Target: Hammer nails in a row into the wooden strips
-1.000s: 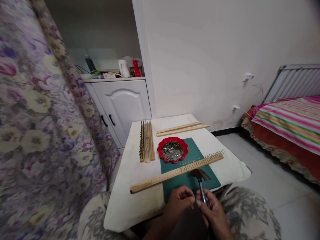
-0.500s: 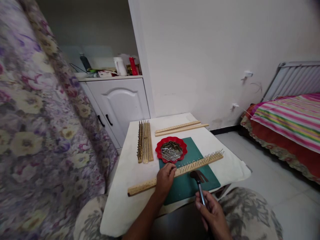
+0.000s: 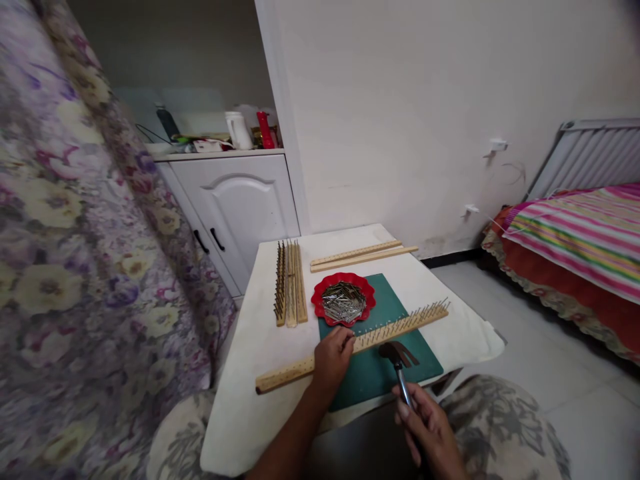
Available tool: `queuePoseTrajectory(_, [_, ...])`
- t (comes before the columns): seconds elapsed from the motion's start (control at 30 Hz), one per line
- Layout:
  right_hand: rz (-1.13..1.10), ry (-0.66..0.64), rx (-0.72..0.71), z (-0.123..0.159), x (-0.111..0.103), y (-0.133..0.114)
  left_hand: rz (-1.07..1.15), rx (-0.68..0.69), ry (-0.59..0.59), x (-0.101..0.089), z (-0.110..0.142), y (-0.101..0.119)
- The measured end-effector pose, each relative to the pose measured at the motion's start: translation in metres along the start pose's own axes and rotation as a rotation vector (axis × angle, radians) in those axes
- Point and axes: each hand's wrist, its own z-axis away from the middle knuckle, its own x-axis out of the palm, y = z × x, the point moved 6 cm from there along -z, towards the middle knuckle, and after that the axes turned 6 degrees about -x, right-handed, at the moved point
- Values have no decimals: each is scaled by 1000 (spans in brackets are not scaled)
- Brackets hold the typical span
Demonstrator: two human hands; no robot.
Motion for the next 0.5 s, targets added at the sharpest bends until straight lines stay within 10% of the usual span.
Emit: queuePoseTrajectory(0.5, [178,-201,-57,-40,55,-44,72,-40,6,1,2,-6])
